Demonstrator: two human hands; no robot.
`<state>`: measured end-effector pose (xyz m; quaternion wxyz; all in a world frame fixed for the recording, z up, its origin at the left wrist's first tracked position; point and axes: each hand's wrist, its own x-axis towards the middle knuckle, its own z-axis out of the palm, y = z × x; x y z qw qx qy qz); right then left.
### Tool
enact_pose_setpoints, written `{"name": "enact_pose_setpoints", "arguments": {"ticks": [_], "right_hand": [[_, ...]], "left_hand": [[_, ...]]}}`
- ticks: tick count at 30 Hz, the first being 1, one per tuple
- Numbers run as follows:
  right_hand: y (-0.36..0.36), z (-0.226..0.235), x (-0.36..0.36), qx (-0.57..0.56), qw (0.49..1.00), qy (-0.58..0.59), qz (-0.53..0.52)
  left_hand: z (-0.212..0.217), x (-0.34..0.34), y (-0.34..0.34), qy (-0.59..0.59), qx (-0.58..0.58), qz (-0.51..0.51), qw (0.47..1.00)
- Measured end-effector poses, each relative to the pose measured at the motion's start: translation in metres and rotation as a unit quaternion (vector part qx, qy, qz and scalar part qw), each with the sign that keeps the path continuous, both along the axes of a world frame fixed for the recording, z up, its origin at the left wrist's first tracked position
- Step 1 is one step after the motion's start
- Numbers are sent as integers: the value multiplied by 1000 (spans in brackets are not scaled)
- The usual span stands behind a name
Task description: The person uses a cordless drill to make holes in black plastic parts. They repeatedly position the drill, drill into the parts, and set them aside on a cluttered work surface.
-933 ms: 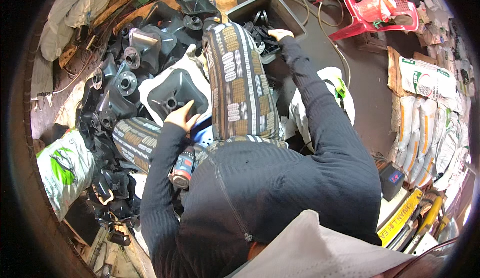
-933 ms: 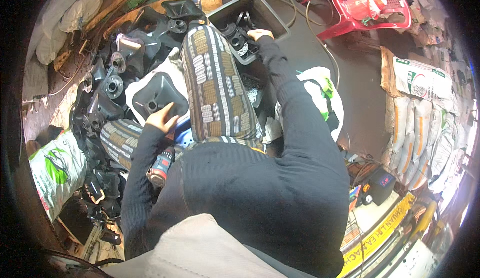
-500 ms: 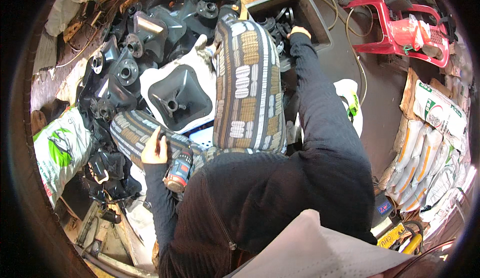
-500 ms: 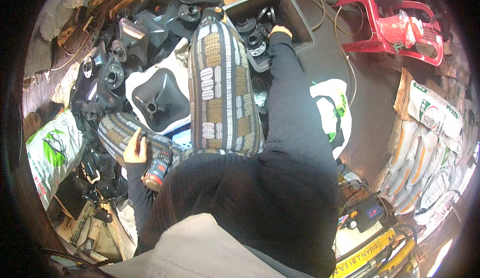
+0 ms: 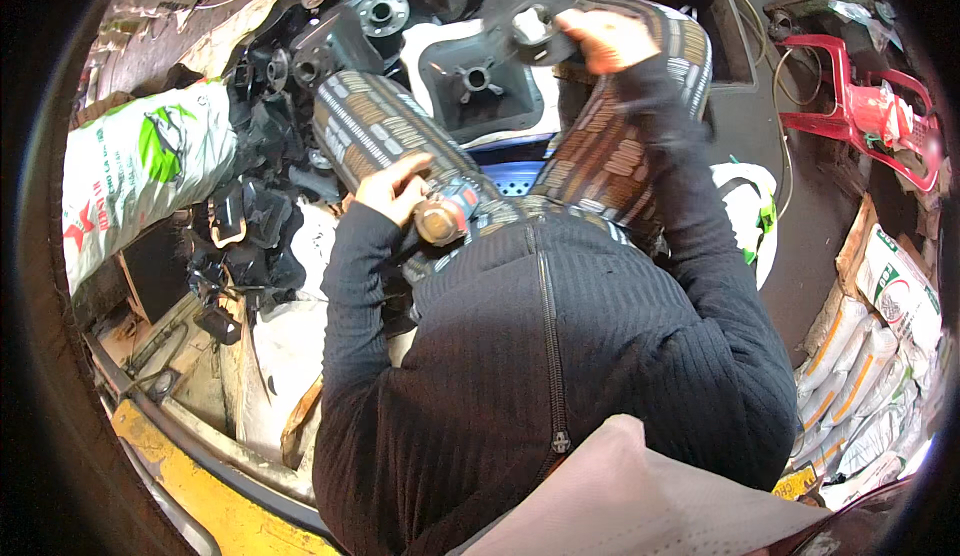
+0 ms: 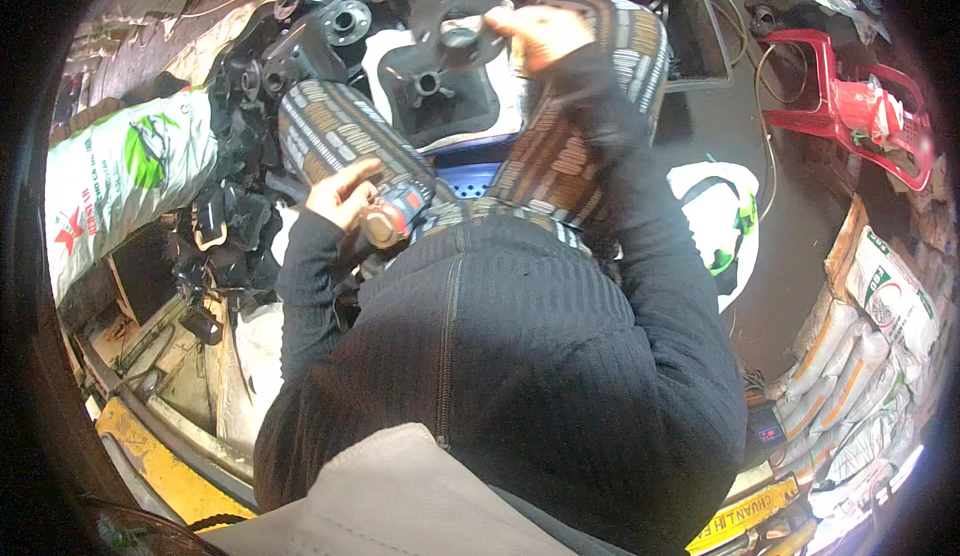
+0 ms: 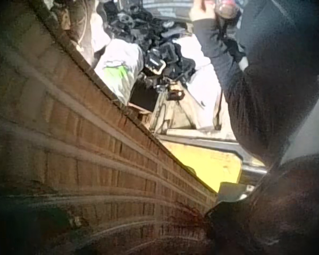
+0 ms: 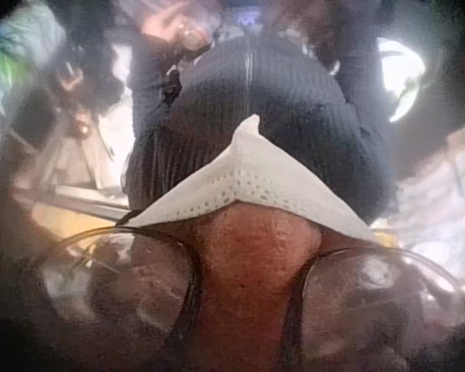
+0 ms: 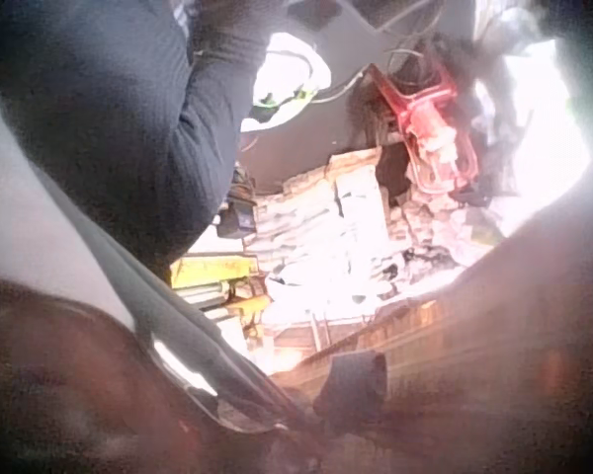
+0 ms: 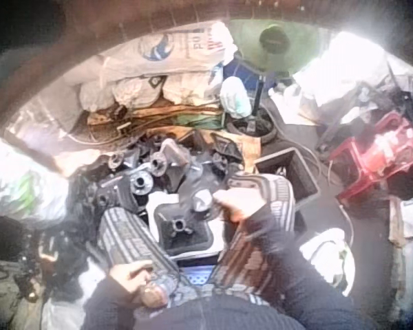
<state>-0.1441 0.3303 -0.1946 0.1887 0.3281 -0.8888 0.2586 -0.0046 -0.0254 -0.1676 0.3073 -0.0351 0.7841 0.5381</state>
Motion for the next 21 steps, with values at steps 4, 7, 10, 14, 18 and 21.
{"name": "enact_pose_setpoints", "arguments": {"ticks": [4, 7, 10, 14, 18, 21], "right_hand": [[-85, -62, 23, -240, 740, -598, -195], [-86, -80, 23, -161, 766, -587, -207], [-81, -86, 18, -144, 755, -600, -221], [-81, -92, 10, -144, 773, -584, -201], [-77, -94, -15, -46, 793, -590, -145], [-78, -97, -40, 50, 826, -556, -71]], "left_hand": [[24, 37, -23, 151, -54, -128, 979], [33, 52, -19, 195, -127, -190, 954], [26, 51, -5, 174, -223, -184, 941], [18, 44, 10, 167, -316, -210, 910], [25, 42, 12, 136, -319, -230, 909], [28, 44, 11, 96, -314, -233, 915]]}}
